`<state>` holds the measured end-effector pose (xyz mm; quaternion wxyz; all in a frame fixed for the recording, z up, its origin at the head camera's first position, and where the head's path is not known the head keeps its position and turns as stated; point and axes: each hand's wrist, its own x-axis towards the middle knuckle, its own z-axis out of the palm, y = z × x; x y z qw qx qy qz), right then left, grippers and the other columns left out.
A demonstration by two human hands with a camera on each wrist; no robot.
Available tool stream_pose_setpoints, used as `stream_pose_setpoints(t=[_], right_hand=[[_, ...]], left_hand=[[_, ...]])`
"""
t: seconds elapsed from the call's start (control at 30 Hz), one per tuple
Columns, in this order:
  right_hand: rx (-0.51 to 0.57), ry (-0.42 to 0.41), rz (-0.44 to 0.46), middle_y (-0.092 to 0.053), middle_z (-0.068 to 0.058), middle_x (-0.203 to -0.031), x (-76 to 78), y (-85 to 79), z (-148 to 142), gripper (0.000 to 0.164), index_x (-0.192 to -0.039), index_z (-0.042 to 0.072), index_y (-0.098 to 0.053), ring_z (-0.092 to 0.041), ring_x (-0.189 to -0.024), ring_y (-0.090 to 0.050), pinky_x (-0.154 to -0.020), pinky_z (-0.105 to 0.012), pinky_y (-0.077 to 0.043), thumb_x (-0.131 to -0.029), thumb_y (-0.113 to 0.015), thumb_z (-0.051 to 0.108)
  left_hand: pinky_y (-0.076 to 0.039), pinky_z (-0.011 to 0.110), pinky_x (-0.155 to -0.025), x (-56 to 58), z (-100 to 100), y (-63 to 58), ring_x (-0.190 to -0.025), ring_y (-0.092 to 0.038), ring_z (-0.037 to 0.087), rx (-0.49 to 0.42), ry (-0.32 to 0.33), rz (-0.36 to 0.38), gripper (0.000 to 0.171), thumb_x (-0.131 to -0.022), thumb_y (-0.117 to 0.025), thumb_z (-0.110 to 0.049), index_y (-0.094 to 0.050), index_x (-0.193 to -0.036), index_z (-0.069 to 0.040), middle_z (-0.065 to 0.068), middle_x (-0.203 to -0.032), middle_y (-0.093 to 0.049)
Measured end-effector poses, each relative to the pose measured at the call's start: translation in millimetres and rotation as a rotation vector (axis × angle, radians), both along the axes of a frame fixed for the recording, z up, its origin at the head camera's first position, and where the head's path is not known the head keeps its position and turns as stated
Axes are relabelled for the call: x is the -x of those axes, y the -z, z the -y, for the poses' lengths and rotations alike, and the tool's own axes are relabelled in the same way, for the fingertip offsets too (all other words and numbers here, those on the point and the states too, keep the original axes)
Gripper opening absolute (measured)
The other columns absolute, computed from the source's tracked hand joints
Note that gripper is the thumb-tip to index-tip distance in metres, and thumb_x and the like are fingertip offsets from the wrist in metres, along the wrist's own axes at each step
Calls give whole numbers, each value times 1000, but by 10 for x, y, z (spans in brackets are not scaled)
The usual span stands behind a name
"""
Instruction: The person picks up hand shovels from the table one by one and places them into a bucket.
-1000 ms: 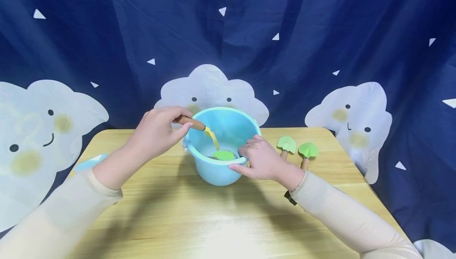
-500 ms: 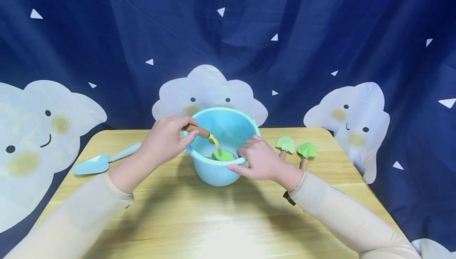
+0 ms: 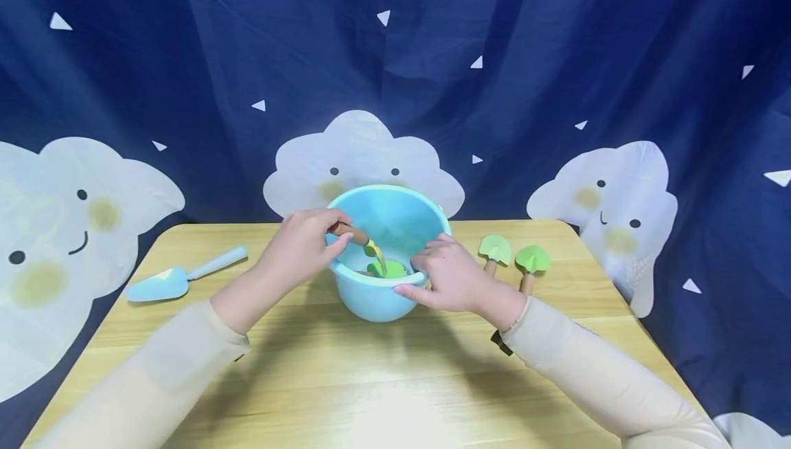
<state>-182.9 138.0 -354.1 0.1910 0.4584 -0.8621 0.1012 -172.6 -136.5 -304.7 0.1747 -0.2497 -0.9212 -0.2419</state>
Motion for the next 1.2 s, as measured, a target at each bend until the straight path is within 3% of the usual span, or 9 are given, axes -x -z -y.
stream_pose_setpoints(t=[0.23, 0.43, 0.77, 1.0, 1.2], right_hand=[[4, -3, -4, -30, 10, -55, 10, 8, 8, 65, -61, 20, -38, -11, -54, -29, -65, -32, -29, -95, -26, 75], [8, -5, -5, -29, 10, -55, 0, -12, 12, 64, -61, 21, -35, -11, -53, -28, -65, -32, -29, -96, -27, 74], [6, -3, -2, -28, 10, -55, -6, -9, 8, 63, -61, 21, -34, -11, -53, -27, -64, -32, -29, -96, -27, 74], [5, 3, 4, -28, 10, -55, -16, -12, 2, 64, -61, 21, -35, -11, -53, -27, -64, -32, -28, -96, -26, 74], [0, 3, 5, -28, 10, -55, -22, -23, -1, 64, -61, 21, -35, -11, -54, -27, -65, -32, -28, -96, -26, 74]], left_hand=[[-53, 39, -72, 33, -40, 82, -82, -68, 23, 24, 12, 17, 17, -91, -74, -17, -72, -104, -7, 3, -96, -74], [-52, 37, -70, 43, -50, 133, -76, -66, 19, 29, 14, 5, 15, -90, -75, -17, -72, -102, -8, 0, -92, -73], [-51, 36, -71, 47, -111, 126, -77, -65, 18, 67, 14, 67, 11, -90, -74, -18, -72, -98, -9, -2, -90, -72], [-44, 32, -65, 73, -164, 98, -67, -53, 17, 101, -5, 129, 6, -90, -72, -15, -67, -89, -11, -4, -78, -62], [-44, 32, -63, 117, -209, 75, -66, -52, 17, 130, -6, 156, 6, -88, -69, -11, -66, -84, -9, -2, -74, -59]])
